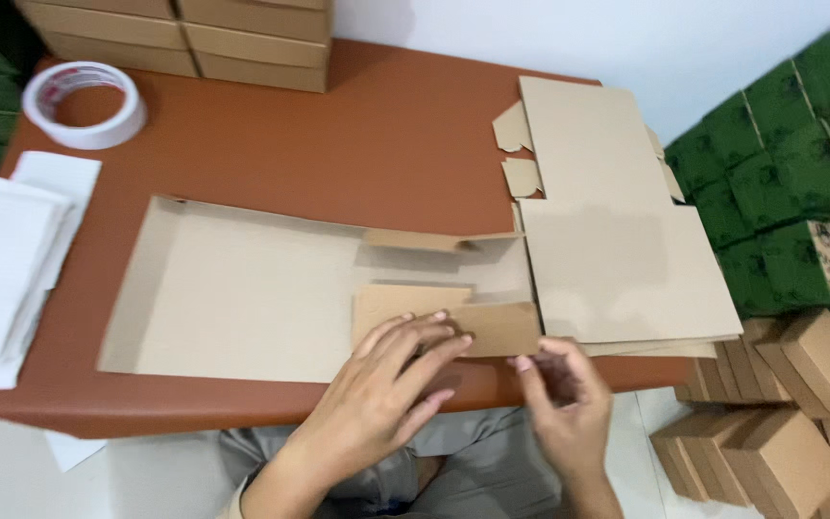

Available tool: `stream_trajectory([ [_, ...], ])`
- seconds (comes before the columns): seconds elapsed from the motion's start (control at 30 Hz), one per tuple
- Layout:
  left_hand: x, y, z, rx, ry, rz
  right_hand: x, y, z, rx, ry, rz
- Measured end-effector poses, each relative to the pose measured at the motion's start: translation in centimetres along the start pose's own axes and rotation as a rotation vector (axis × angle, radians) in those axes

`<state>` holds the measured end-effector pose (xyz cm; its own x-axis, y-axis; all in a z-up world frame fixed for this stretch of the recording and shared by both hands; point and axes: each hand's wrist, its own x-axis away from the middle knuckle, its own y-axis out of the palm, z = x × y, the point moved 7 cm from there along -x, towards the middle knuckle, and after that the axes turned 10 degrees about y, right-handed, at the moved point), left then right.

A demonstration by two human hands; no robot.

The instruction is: The person folds flat cardboard pieces into rectangular boxes by hand, tucking flaps into slots to form the structure. They place a white paper insert into the assembled box, close the lid, and stack the finished box with others on the table.

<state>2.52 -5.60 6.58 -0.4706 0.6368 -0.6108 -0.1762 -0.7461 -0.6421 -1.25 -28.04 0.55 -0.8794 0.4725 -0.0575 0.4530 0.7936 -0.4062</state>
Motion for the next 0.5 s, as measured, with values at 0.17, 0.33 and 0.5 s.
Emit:
stream_trajectory([
  [0.17,4.0,-2.5,0.2,-0.293,-0.047,-0.059,-3.3,-2.8,0.6,-0.028,-0.127,0.023],
  [0.33,6.9,-2.0,-2.0,-0.534,-0.185,-0.148,-4.0,-4.9,-0.4,0.327,-0.082,0.233],
  [0.5,6.8,-1.5,-2.2,-0.491,-0.165,-0.159,0.4,-1.7,-5.4,0.516,-0.660,0.340],
])
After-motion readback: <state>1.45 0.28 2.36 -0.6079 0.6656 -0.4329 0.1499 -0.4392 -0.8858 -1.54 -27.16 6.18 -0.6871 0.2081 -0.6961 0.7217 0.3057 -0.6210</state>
